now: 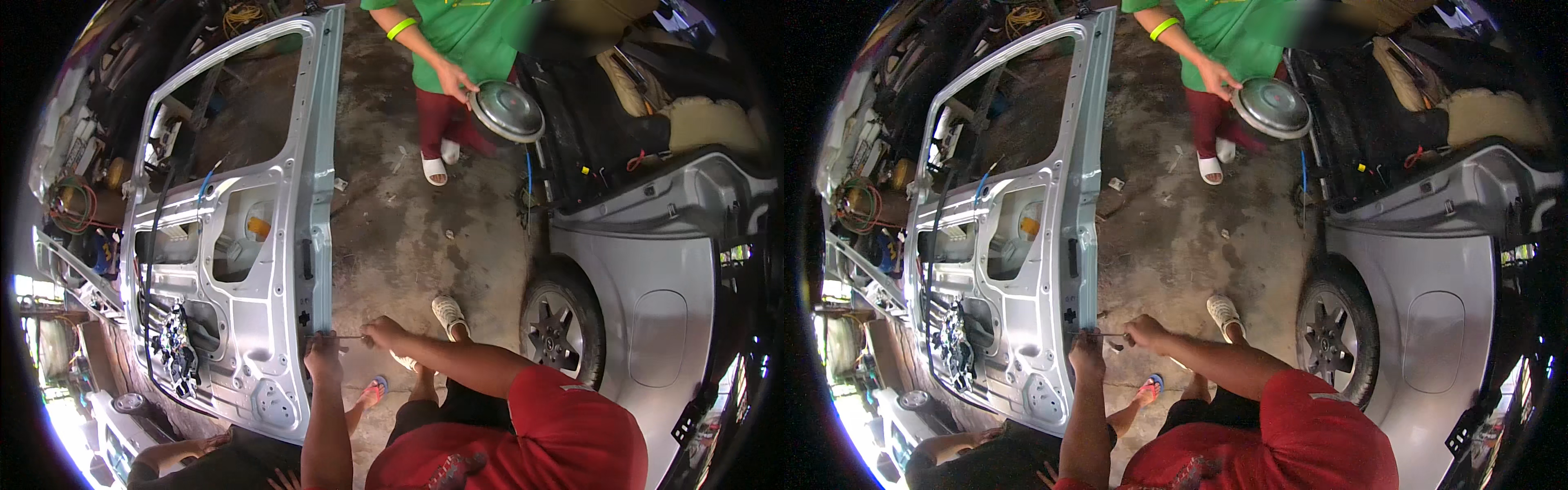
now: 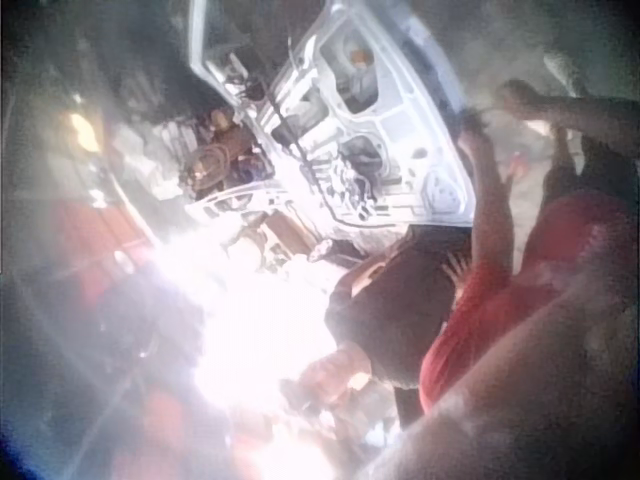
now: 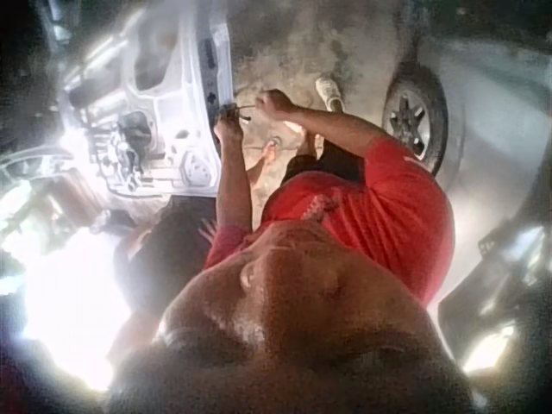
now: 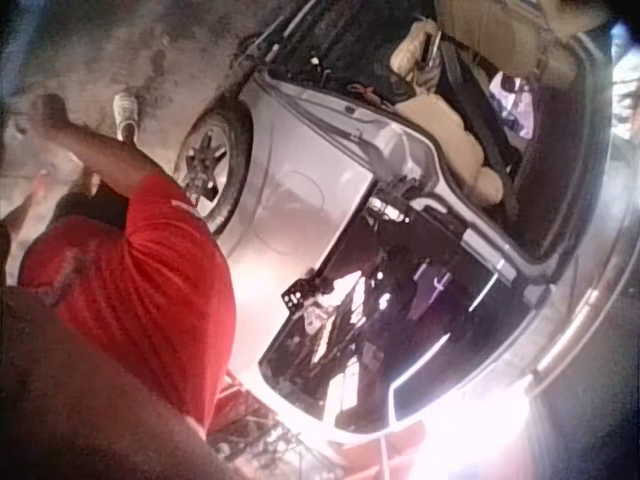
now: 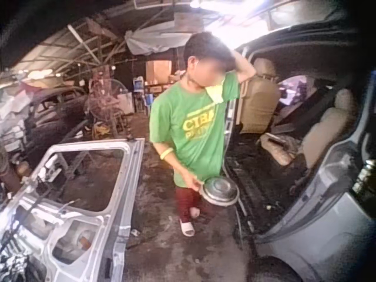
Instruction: The person uses a screwdriver to remove screws from the interior frame of a car door. They then detach the door handle mechanism and remove the door panel, placing it on the floor.
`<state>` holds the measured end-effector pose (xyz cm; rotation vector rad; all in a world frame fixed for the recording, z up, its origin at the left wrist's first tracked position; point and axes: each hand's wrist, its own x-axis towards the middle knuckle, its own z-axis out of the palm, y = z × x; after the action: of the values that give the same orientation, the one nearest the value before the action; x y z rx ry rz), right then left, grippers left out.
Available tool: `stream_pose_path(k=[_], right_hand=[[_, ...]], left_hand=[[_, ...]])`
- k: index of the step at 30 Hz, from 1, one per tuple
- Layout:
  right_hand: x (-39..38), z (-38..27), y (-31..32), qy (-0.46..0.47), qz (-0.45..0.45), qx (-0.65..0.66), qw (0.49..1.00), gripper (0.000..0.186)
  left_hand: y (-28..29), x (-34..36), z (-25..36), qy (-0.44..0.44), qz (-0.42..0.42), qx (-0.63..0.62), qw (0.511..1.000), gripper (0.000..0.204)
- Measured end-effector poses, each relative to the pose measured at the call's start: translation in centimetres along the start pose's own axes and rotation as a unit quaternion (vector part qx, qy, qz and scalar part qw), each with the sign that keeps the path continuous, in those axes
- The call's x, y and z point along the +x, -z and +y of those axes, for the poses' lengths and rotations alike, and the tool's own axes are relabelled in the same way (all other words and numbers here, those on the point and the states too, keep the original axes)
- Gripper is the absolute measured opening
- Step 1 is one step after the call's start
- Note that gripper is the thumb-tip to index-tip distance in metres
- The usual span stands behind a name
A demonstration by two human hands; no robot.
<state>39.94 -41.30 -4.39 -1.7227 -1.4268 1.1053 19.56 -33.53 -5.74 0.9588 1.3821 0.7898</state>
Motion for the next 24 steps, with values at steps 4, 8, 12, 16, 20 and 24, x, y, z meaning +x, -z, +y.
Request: stream_pose_path(k=[4, 8, 12, 16, 20, 24], right_hand=[[1.0, 2.1, -1.8, -0.342, -0.125, 0.534, 0.763, 0.027], [-0.9, 0.0, -2.4, -0.047, 0.085, 0.005, 0.995, 0.030], [-2.7, -2.0, 1.1, 0.206, 0.172, -0.187, 0.945, 0.026], [-2.3, -0.7, 1.1, 0.222, 0.166, -0.193, 0.941, 0.016], [0.1, 4.8, -4.5, -0.216, -0.010, 0.181, 0.959, 0.026], [0.6, 2.2, -5.5, -0.372, -0.048, 0.493, 0.785, 0.021]], left_hand=[[1.5, -0.9, -0.4, -0.028, -0.033, 0.087, 0.995, 0.022], [1.1, 2.3, -1.7, 0.012, 0.011, -0.055, 0.998, 0.020], [0.0, 0.1, 0.5, 0.058, 0.025, -0.099, 0.993, 0.022], [0.3, 1.0, -1.2, 0.062, -0.014, -0.131, 0.989, 0.025], [-2.0, 1.5, -1.7, 0.134, -0.041, -0.240, 0.961, 0.028], [0.6, 3.2, -3.8, 0.110, -0.027, -0.226, 0.967, 0.022]])
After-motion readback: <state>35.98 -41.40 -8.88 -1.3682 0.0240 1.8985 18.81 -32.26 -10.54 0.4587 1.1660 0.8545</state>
